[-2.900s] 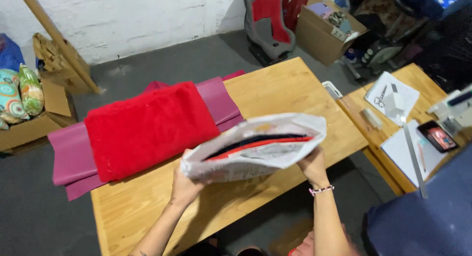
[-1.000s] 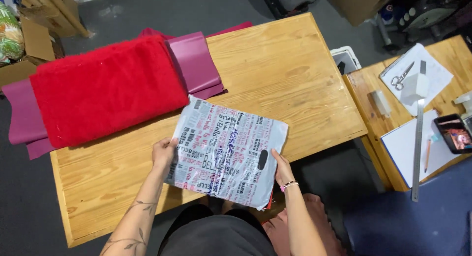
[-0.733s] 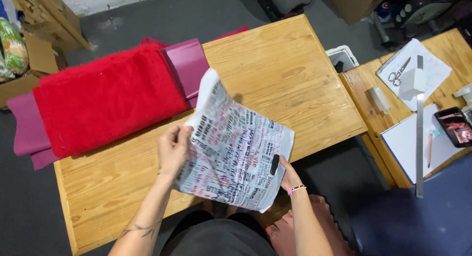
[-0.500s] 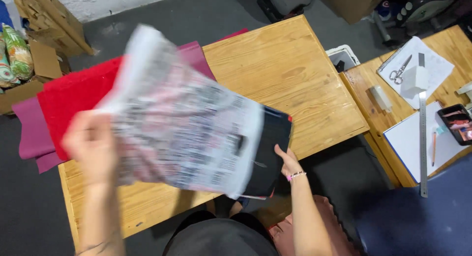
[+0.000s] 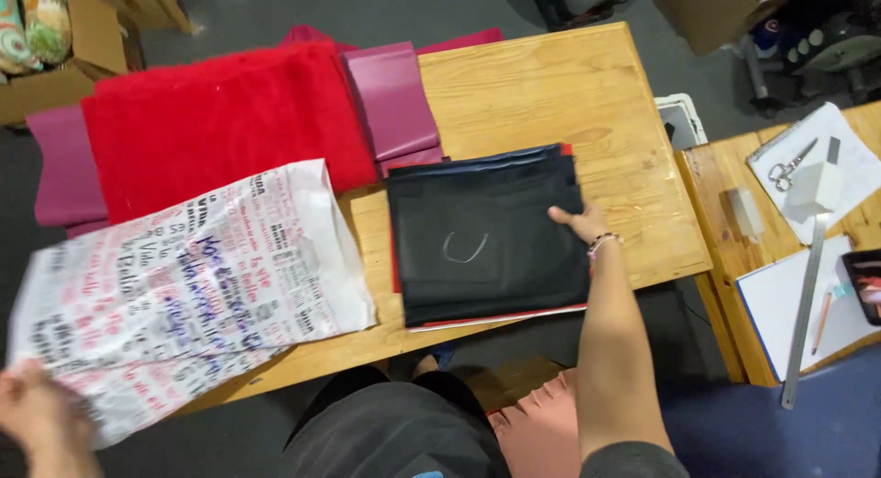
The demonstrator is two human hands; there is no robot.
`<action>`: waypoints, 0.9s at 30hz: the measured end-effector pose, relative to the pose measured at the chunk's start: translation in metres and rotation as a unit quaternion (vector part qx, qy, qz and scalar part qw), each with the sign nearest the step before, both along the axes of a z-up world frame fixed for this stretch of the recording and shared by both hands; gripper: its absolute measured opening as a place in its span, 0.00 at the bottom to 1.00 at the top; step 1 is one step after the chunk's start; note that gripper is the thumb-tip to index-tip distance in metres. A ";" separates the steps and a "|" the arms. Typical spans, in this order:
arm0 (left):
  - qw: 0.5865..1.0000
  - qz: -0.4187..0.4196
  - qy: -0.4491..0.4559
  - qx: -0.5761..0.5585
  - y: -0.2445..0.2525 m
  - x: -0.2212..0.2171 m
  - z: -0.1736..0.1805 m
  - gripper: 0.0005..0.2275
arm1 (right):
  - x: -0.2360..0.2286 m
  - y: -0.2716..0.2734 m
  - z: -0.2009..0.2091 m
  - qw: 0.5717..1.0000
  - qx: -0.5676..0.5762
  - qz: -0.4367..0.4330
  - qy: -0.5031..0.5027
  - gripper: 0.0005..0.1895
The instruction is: Folding different colored fabric pieces and placing them into a plastic bag, followed by sorting through a pile of fabric scraps on a workbench.
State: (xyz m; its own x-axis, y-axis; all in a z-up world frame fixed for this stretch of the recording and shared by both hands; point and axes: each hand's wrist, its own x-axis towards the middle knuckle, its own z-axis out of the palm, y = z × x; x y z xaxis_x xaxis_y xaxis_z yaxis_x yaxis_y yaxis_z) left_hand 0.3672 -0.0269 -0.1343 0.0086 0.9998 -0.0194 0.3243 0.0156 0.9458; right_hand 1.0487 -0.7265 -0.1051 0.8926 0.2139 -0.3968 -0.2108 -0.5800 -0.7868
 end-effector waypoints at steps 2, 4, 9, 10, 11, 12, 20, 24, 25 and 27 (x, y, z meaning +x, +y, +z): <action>0.997 -0.015 0.063 0.032 -0.014 -0.002 -0.032 0.04 | 0.024 -0.017 -0.027 0.999 0.031 -0.024 -0.035 0.32; 0.989 -0.038 0.129 0.064 -0.027 -0.001 -0.045 0.03 | 0.027 -0.023 -0.031 0.994 0.063 -0.055 -0.066 0.30; 0.955 -0.083 0.283 -0.025 -0.055 0.002 -0.044 0.12 | -0.028 0.008 0.015 0.909 -0.158 -0.014 -0.385 0.25; 0.955 -0.086 0.284 -0.025 -0.056 0.006 -0.038 0.12 | -0.062 0.036 0.044 0.909 -0.159 -0.016 -0.384 0.25; 0.932 -0.106 0.342 -0.059 -0.057 0.009 -0.032 0.15 | -0.096 0.066 0.076 0.908 -0.126 0.077 -0.392 0.33; 0.905 -0.123 0.397 -0.090 -0.056 0.015 -0.025 0.18 | -0.130 0.099 0.112 0.898 -0.090 0.169 -0.396 0.40; 0.863 -0.181 0.429 0.195 -0.121 0.146 0.055 0.39 | -0.180 0.116 0.043 0.827 -0.294 0.396 -0.268 0.69; 0.827 -0.398 0.305 0.254 -0.205 0.227 0.131 0.31 | -0.172 0.109 0.047 0.858 -0.288 0.367 -0.214 0.54; 0.825 -0.402 0.305 0.254 -0.216 0.235 0.128 0.31 | -0.173 0.106 0.050 0.860 -0.289 0.364 -0.212 0.54; 0.810 -0.455 0.317 0.191 -0.233 0.248 0.125 0.33 | -0.176 0.102 0.054 0.865 -0.175 0.242 -0.404 0.47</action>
